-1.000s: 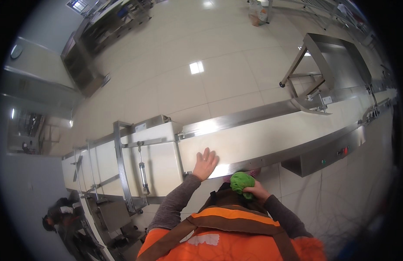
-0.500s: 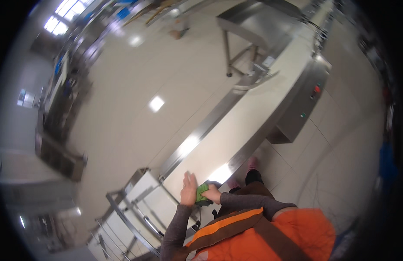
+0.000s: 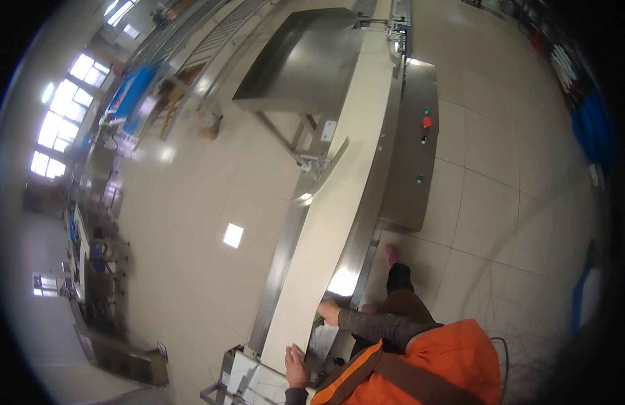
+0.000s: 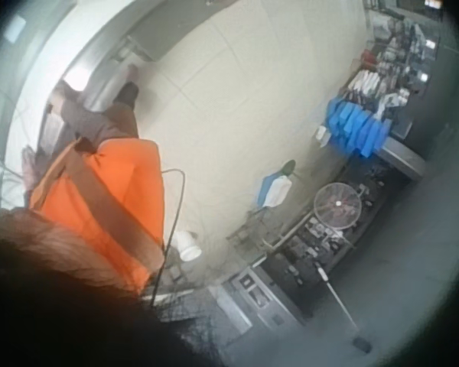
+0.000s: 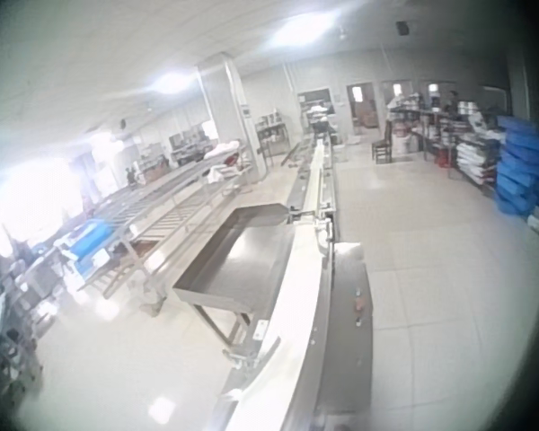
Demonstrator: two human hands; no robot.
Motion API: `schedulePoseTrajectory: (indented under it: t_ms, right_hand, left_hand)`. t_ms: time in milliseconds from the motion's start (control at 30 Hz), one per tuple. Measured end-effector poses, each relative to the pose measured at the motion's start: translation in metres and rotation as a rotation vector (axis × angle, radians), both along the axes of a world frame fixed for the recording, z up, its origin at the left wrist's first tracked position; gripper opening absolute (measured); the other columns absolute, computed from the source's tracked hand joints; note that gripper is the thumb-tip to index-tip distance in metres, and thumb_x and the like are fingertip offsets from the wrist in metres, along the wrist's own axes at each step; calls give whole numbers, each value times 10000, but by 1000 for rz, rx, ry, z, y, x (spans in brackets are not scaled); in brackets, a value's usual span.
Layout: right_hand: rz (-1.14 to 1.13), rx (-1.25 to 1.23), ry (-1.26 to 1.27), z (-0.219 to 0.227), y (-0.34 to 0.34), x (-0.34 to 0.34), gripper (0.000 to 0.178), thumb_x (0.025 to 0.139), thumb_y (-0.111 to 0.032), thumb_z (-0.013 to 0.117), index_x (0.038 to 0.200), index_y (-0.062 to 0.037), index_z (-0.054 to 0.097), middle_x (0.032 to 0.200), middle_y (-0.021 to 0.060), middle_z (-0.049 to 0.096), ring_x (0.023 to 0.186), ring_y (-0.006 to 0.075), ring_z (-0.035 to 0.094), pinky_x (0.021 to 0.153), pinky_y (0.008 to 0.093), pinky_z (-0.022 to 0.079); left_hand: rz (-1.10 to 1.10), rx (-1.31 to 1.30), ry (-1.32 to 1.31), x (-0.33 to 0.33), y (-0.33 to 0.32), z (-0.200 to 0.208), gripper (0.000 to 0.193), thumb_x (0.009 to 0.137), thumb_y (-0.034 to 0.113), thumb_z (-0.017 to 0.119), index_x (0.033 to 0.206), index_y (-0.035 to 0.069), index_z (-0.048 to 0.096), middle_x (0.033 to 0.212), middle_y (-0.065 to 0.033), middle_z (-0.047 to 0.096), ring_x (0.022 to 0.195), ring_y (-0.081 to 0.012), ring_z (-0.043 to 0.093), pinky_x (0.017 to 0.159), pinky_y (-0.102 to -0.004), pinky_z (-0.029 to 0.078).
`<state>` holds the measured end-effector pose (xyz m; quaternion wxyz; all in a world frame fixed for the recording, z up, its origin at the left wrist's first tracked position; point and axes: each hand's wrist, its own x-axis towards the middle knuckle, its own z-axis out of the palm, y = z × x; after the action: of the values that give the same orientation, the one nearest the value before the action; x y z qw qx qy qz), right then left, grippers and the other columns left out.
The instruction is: The person wipes a stainless steel conveyor belt and adjacent metal surfaces with a green cloth. They repeatedly dip the cloth into a white bucket of liquid and continue wiping different sections of the machinery.
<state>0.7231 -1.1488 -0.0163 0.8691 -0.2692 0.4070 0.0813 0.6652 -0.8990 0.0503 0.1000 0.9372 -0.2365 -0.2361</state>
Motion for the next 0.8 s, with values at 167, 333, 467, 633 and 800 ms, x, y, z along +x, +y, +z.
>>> schedulePoseTrajectory:
  t_ms: [167,333,467,633,800]
  right_hand:
    - [42,43,-154,18,-129,46,432,917,-284,650,1277,-64,557,1246,49,602,1095,174,578,902,337,476]
    - [-121,38,-248,-11,-208,79,388,921,-258,648,1245,-59,573,1190,53,629,1054,172,611,863,345,512]
    - [-201,116,-229,-16,-281,98,305,921,-173,630,1186,-25,597,1105,82,661,978,179,647,812,354,543]
    - [-322,62,-169,-13,-375,115,241,896,-37,592,1136,-18,599,1017,96,665,890,223,658,716,392,553]
    - [-417,-157,-194,3,-494,135,311,791,70,541,1076,-43,595,937,82,647,818,218,655,676,381,548]
  left_hand:
    - [169,-6,78,-34,-24,7,733,799,74,573,1459,15,259,1430,-324,295,1287,-495,363,1046,-491,381]
    - [217,36,178,-26,-82,11,746,793,83,591,1458,13,259,1429,-331,292,1288,-497,361,1046,-490,380]
    - [236,64,209,-12,-124,12,757,788,90,606,1457,11,259,1428,-336,290,1289,-500,358,1045,-490,380]
    - [231,81,239,9,-170,12,771,783,99,624,1456,9,259,1426,-342,288,1290,-502,356,1045,-490,379]
    - [243,88,243,16,-205,16,785,777,107,642,1454,7,259,1424,-349,285,1292,-505,353,1045,-489,378]
